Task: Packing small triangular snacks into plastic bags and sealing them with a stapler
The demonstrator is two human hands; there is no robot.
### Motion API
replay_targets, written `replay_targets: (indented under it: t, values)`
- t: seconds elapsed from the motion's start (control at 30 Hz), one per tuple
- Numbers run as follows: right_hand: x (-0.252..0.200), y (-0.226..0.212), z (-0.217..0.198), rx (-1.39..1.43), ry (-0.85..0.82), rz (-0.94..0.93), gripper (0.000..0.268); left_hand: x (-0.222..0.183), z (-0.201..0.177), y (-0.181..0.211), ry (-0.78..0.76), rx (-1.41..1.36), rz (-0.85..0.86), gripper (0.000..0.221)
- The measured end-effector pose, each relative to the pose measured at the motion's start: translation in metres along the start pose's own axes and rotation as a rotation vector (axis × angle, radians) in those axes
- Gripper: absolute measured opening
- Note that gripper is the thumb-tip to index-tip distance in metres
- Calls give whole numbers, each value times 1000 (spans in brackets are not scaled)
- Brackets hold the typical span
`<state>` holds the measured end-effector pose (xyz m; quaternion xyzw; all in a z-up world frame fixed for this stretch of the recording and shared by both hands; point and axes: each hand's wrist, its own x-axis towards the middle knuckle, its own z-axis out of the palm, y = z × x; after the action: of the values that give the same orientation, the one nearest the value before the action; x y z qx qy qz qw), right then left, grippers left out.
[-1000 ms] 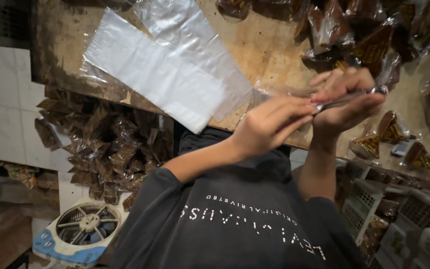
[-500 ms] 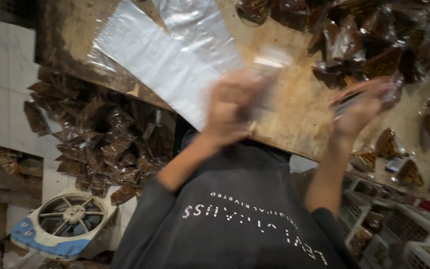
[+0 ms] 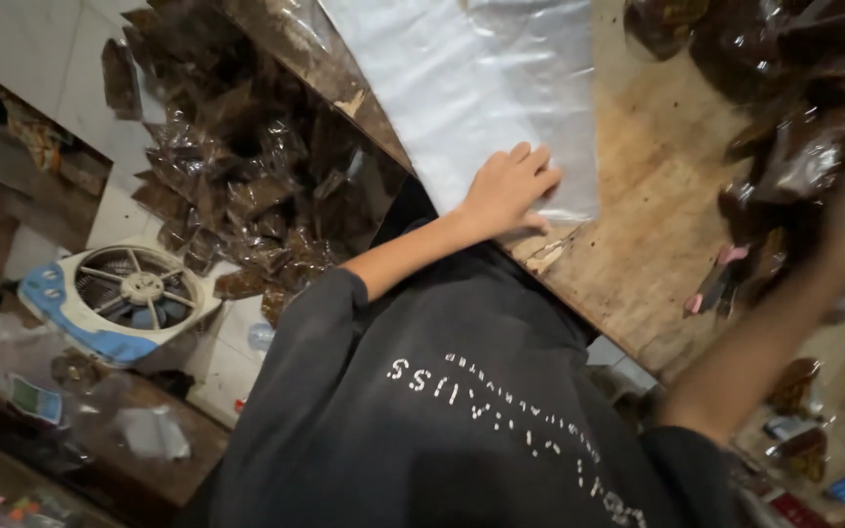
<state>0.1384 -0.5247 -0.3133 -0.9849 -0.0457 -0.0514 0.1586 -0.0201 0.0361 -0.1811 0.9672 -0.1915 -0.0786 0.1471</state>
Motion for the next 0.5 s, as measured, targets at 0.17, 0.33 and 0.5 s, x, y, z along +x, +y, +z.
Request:
replay_targets:
  t: [0.17, 0.33, 0.5]
  values:
    - [-16, -253, -98, -116, 265, 35, 51, 4, 12, 2, 386, -100, -15, 23]
    - [-78, -342, -112, -25, 23, 95, 49, 13, -3, 9, 157, -127, -122, 54]
    - [-125, -350, -116, 183, 182, 121, 51, 6, -3, 4, 230, -147, -28, 32]
